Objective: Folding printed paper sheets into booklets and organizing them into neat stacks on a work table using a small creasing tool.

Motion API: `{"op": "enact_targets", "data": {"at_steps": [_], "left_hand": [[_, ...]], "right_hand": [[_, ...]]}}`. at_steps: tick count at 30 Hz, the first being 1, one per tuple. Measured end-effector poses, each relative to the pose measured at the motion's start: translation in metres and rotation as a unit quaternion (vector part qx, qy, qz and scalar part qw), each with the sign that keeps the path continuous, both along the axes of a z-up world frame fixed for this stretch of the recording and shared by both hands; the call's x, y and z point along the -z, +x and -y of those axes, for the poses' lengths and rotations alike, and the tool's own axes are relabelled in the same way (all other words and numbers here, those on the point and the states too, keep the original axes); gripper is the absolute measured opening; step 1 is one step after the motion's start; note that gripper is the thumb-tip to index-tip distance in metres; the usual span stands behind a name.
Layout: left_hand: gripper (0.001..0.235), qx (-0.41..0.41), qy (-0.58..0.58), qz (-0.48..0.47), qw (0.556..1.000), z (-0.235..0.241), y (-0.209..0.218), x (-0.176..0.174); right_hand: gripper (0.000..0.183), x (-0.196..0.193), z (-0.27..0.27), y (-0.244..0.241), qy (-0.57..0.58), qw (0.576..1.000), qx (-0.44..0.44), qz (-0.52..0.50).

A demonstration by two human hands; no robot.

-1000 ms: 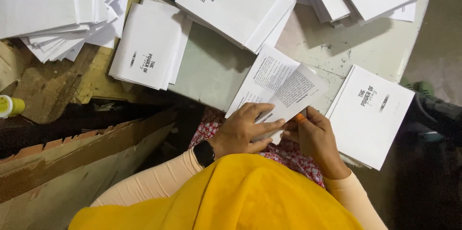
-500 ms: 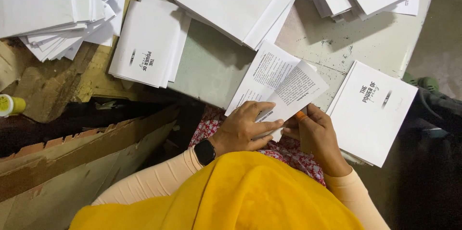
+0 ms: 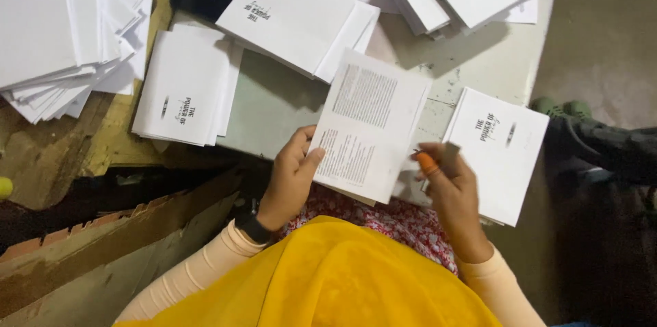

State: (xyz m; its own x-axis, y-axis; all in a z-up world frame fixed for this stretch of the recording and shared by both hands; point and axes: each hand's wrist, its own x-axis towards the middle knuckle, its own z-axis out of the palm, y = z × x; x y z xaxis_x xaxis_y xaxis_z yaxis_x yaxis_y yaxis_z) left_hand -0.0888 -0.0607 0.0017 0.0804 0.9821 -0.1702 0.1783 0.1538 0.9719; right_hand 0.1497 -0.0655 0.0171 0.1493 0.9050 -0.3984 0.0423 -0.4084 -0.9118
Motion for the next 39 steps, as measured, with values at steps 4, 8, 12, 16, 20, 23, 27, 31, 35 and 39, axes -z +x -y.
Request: {"op": "enact_targets", "data": {"at_steps": [4, 8, 12, 16, 20, 23, 27, 31, 35, 39], "left_hand": [[0.034, -0.012, 0.009, 0.157, 0.988, -0.015, 0.029, 0.014], [0.051, 0.061, 0.061, 0.168, 0.982, -0.028, 0.068, 0.017], [0.073, 0.15, 0.251, -0.142, 0.946, -0.03, 0.103, 0.023], [0.051, 0.247, 0.378, -0.278, 0.848, -0.033, 0.123, 0.074], [0.037, 0.259, 0.435, -0.359, 0.784, -0.031, 0.126, 0.082], [0.038, 0.292, 0.448, -0.369, 0.761, -0.031, 0.123, 0.06], [0.049, 0.292, 0.456, -0.372, 0.754, -0.031, 0.123, 0.062], [0.034, 0.288, 0.462, -0.372, 0.752, -0.031, 0.123, 0.057], [0.025, 0.284, 0.483, -0.364, 0.744, -0.035, 0.122, 0.067], [0.021, 0.226, 0.504, -0.35, 0.757, -0.031, 0.123, 0.07]], "right_hand": [[0.035, -0.021, -0.001, 0.019, 0.011, 1.0, 0.023, 0.017], [0.035, 0.006, 0.007, 0.053, 0.032, 0.996, 0.08, -0.004], [0.032, 0.033, 0.006, 0.094, 0.047, 0.993, 0.09, 0.054], [0.031, 0.061, 0.0, 0.117, 0.036, 0.994, 0.089, 0.054], [0.029, 0.039, 0.0, 0.107, 0.019, 0.995, 0.083, 0.05], [0.024, 0.042, 0.002, 0.116, 0.01, 0.996, 0.068, 0.057], [0.023, 0.037, 0.005, 0.113, 0.007, 0.996, 0.065, 0.054], [0.021, 0.043, 0.007, 0.117, 0.013, 0.996, 0.076, 0.037], [0.018, 0.046, 0.008, 0.116, 0.015, 0.996, 0.08, 0.046], [0.019, 0.029, 0.007, 0.108, 0.023, 0.99, 0.106, 0.085]]}}
